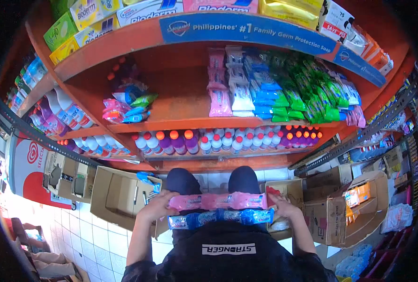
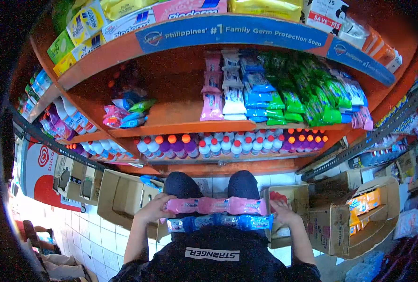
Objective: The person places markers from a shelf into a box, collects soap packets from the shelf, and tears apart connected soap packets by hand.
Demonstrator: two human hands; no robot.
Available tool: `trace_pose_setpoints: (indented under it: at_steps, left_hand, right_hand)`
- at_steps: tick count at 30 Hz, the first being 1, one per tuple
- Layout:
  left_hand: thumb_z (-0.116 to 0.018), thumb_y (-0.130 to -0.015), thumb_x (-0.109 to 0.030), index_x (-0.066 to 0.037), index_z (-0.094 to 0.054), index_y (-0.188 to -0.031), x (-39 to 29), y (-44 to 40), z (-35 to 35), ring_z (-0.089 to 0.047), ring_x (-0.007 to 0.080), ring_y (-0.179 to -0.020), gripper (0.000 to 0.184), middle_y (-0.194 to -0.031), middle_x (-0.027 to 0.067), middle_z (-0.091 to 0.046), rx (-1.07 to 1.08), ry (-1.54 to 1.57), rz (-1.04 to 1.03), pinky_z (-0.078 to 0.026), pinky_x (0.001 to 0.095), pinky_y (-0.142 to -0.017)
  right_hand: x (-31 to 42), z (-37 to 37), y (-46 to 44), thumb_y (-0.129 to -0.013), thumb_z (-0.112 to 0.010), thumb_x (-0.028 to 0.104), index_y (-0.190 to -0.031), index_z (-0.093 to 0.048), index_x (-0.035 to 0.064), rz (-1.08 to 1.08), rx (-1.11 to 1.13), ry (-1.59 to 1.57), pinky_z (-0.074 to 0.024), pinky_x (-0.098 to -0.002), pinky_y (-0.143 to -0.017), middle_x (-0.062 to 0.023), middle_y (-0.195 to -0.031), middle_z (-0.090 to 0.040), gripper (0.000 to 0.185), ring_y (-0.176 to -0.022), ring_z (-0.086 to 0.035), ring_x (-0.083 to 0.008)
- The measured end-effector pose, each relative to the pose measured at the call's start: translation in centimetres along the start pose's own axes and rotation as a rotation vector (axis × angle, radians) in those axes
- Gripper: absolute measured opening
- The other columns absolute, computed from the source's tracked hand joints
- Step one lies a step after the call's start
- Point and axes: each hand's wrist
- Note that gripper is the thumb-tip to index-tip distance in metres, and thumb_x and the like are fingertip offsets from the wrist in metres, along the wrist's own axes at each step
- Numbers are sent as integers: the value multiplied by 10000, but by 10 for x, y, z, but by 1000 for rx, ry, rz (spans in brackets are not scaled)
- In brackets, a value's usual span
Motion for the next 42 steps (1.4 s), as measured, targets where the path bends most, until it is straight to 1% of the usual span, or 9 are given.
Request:
trace_pose_setpoints:
  at_steps: [3, 7, 10, 12, 14, 17, 28, 32, 42]
  left_hand:
    - [-754, -687, -305, -84, -515, -1270, -12, -6, 11, -524, 336, -1118, 668, -1209, 174, -534, 40, 32, 57, -420, 374, -944]
    - [-727, -740, -265, -38, -504, -1273, -12, -24, 18, -561, 315, -1093, 620, -1191, 185, -563, -78, 52, -79, -431, 367, -950]
    - [-736, -732, -249, -30, -514, -1251, -27, -32, 24, -526, 323, -1147, 605, -1240, 195, -539, -166, 109, -124, -409, 368, -978]
    - [-741, -720, -293, -44, -541, -1223, -33, -43, 19, -501, 349, -1161, 596, -1253, 185, -536, -248, 140, -202, -393, 388, -986]
    - [-756, -703, -319, -99, -548, -1235, -27, -51, 0, -384, 381, -1285, 612, -1353, 178, -452, -384, -121, -217, -310, 499, -1032]
    - [-724, -699, -428, -157, -605, -1179, 12, -67, -57, -230, 376, -1366, 564, -1456, 140, -327, -464, -338, -189, -198, 632, -1019]
    - [-670, -741, -477, -188, -610, -1187, -10, -64, -61, -173, 379, -1381, 535, -1458, 129, -325, -427, -346, -94, -156, 647, -1032]
    - [-558, -828, -493, -203, -612, -1191, -21, -55, -81, -132, 385, -1393, 468, -1470, 108, -313, -353, -477, -50, -123, 698, -1011]
    - [-539, -834, -512, -207, -612, -1172, -28, -64, -80, -184, 318, -1387, 461, -1367, 38, -454, -328, -481, -26, -143, 711, -993]
  right_hand:
    - [8, 37, -3, -757, -669, 215, -1414, -341, 133, -143, 112, 24, -287, -470, -1075, -185, -1404, -397, 739, -1295, -374, -351]
    - [33, 91, 1, -807, -604, 176, -1277, -482, 3, 77, -443, -295, -392, -389, -1000, -229, -1264, -516, 515, -1161, -497, -388]
    - [76, 114, -7, -823, -614, 246, -1287, -476, 11, 189, -671, -430, -375, -413, -1015, -230, -1280, -502, 538, -1199, -465, -380]
    - [88, 90, -22, -841, -606, 334, -1297, -483, 49, 99, -736, -276, -359, -442, -1025, -222, -1319, -470, 551, -1245, -419, -373]
    - [107, 72, -27, -840, -600, 406, -1301, -494, 97, 84, -583, -119, -343, -468, -1035, -206, -1365, -428, 565, -1275, -375, -389]
    - [94, 7, -42, -826, -625, 353, -1282, -507, 90, 59, -685, -73, -341, -459, -1038, -201, -1389, -394, 540, -1265, -386, -390]
    - [76, -4, -43, -798, -642, 366, -1261, -533, 96, 77, -731, -350, -335, -470, -1047, -200, -1390, -396, 546, -1268, -370, -414]
    - [64, -5, -41, -791, -659, 315, -1271, -523, 95, 105, -716, -451, -315, -460, -1060, -202, -1401, -380, 545, -1285, -356, -408]
    - [59, -2, -37, -782, -677, 280, -1269, -524, 93, 107, -703, -519, -301, -449, -1068, -208, -1402, -379, 544, -1285, -360, -395]
Point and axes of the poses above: each hand's wrist, its own y-axis away from the middle knuckle, its own z-axis out of the back of the hand, x = y × z
